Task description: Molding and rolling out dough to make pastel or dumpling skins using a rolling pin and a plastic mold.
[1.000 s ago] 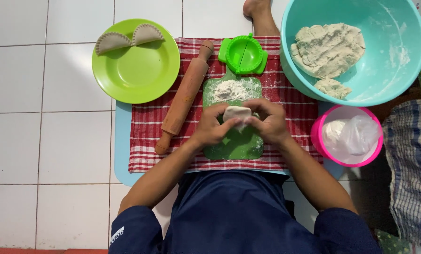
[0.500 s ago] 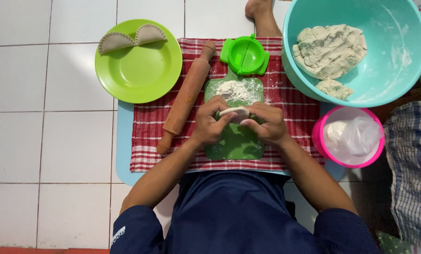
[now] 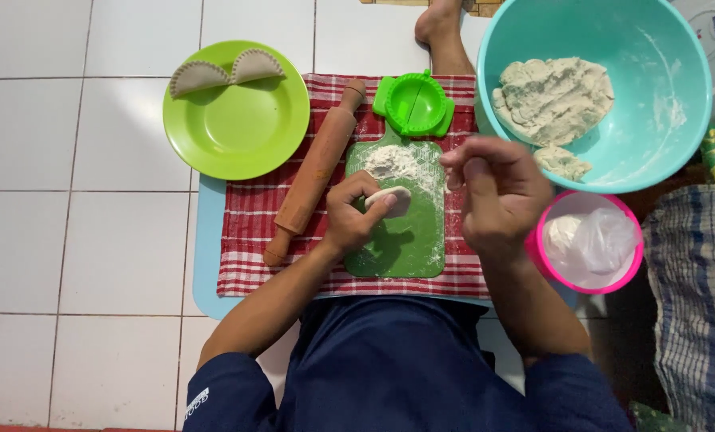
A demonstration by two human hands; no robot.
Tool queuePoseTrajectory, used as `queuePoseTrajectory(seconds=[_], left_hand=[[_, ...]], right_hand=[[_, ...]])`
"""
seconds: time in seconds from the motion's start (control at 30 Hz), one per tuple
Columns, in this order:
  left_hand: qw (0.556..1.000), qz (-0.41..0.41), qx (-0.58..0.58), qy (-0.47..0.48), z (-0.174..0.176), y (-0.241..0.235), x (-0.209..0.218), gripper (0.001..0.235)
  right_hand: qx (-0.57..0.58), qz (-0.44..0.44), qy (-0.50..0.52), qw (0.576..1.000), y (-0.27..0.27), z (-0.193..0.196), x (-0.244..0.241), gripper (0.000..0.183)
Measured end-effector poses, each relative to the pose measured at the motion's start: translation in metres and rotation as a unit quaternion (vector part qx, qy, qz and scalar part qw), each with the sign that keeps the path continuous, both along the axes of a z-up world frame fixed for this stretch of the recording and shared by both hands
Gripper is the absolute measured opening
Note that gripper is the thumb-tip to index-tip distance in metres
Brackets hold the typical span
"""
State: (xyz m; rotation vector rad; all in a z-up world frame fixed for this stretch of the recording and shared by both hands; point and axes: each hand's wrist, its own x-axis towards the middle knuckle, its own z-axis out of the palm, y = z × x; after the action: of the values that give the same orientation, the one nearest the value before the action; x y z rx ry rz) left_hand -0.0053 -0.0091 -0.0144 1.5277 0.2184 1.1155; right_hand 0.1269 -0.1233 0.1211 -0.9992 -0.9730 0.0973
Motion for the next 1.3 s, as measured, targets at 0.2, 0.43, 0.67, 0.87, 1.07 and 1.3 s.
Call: queuePoseTrajectory(seconds=[0.2, 0.43, 0.67, 0.87, 1.07, 1.3], left_hand=[[0.996, -0.028, 0.010, 0.089, 0.025, -0.007, -0.010, 0.017], [0.999, -0.008, 0.035, 0.006, -0.023, 0.002, 0.005, 0.020], [0.997, -0.006, 0.076, 0.001, 0.001, -0.003, 0.000, 0.020], [0.998, -0.016, 0.052, -0.029, -0.014, 0.000, 0.006, 0.018], [0.998, -0.006, 0.052, -0.017, -0.011, -0.001, 0.005, 0.021], [0.999, -0.012, 0.041, 0.012, -0.005, -0.003, 0.004, 0.008]], right_hand=[[-0.035, 0.324, -0.020, 0.945, -0.037, 0.132, -0.016, 0.031], [-0.030, 0.340, 0.004, 0.940, -0.031, 0.124, -0.011, 0.033], [-0.002, 0.353, -0.018, 0.935, -0.006, 0.126, 0.009, 0.034], [0.029, 0.385, -0.035, 0.922, 0.031, 0.121, 0.029, 0.036], [0.023, 0.429, 0.010, 0.903, 0.025, 0.122, 0.010, 0.037], [0.012, 0.440, 0.108, 0.892, -0.005, 0.117, -0.024, 0.039]])
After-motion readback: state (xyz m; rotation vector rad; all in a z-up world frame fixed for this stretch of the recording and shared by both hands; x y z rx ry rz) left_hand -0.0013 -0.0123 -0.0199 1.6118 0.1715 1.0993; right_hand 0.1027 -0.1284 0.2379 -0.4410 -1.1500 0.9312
